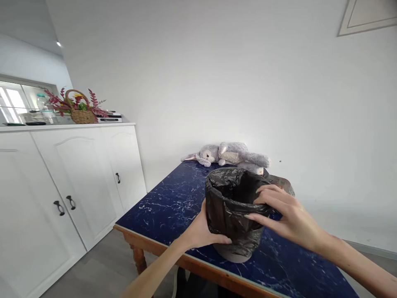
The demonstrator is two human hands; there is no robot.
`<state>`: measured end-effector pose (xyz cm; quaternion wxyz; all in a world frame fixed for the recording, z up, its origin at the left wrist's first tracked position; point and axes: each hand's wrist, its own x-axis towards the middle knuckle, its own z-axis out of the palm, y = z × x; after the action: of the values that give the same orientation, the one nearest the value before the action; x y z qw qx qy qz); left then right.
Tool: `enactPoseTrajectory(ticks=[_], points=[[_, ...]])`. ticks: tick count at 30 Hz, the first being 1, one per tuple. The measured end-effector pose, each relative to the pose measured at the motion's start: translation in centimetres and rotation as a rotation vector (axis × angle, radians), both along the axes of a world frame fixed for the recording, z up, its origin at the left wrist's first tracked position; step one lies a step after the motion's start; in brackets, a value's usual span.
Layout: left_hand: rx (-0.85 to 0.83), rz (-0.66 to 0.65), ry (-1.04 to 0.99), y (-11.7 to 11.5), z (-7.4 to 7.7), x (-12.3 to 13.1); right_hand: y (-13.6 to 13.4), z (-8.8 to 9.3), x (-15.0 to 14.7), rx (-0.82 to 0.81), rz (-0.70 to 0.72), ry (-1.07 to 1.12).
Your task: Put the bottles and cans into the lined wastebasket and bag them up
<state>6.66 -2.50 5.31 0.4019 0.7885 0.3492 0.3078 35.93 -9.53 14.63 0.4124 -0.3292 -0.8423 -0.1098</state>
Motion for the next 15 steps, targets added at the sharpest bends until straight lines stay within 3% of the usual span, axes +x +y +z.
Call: enactPoseTrajectory(ticks=[6,10,15], points=[[-0.017,-0.062,0.184,1.3,-2.0,-3.2,-1.7,1.1,2.2,0.009,-0.073,-0.095],[0.043,0.1,0.229,3.0,-4.0,-6.2,-2.9,0.9,4.3,0.14,-0.145,-0.142],[0.196,0.262,0.301,4.4,-5.6,-8.8,-3.1,-0.6,8.3,0.264,-0.279,-0.178]])
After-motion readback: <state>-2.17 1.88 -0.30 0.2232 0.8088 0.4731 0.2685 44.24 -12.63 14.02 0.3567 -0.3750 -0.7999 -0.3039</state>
